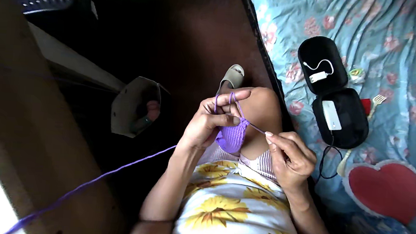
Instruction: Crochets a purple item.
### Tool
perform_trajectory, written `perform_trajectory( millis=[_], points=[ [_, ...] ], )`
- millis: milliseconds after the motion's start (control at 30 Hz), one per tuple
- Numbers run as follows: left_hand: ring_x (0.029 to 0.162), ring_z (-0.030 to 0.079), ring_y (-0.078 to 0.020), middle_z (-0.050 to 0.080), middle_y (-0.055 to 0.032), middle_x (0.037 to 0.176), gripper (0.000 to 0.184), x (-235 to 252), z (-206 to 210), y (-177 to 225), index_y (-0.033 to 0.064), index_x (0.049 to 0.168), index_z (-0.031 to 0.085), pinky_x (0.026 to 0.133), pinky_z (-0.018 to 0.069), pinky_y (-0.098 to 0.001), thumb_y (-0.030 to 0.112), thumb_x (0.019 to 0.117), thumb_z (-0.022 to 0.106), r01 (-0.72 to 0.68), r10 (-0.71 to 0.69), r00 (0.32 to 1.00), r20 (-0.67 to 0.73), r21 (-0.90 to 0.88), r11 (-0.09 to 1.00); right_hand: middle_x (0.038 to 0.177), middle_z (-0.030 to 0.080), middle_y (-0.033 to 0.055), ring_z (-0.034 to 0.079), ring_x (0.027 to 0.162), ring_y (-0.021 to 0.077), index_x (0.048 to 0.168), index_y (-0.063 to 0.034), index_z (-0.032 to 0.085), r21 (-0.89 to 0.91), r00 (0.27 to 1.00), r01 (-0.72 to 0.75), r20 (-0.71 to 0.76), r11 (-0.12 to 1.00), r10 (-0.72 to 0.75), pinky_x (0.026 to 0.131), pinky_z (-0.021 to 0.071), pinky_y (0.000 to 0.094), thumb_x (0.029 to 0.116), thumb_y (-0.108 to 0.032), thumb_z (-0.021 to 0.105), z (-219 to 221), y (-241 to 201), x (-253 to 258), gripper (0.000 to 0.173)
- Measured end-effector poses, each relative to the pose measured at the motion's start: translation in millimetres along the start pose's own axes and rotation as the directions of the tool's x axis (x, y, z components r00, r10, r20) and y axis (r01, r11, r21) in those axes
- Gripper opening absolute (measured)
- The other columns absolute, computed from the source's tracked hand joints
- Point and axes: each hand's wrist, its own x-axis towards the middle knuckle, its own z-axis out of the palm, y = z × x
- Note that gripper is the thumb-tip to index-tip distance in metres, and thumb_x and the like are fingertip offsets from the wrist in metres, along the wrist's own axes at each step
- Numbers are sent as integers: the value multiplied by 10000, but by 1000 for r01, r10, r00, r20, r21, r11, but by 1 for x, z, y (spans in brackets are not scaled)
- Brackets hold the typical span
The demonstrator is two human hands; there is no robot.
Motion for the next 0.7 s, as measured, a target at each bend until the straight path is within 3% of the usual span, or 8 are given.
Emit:
perform_trajectory(
  millis=[167,467,700],
  points=[
    [612,632,-42,695,-8,754,477,0,-1,0,18,1287,665,597,552,-186,-82,831,568,19,-18,1000,22,-16,1000,816,678,60,625,748,6,918,13,753,132,997,-77,32,988,73,675,522,112,921,-23,688,-1,1,2,75],
    [666,661,-74,708,-44,847,626,1,5,1,16,1451,524,625,577,-213,-90,839,608,68,-65,998,-23,124,990,801,669,57,619,736,6,917,17,753,104,996,-88,41,991,84,669,517,113,917,-13,688,-3,4,3,72],
    [630,663,-60,730,-50,814,706,1,10,1,41,1516,458,592,567,-193,-110,842,601,95,-76,993,-90,238,967,796,663,54,610,727,-4,913,24,753,123,991,-130,41,984,126,658,511,105,916,-17,690,-2,5,-1,76]
  ],
)
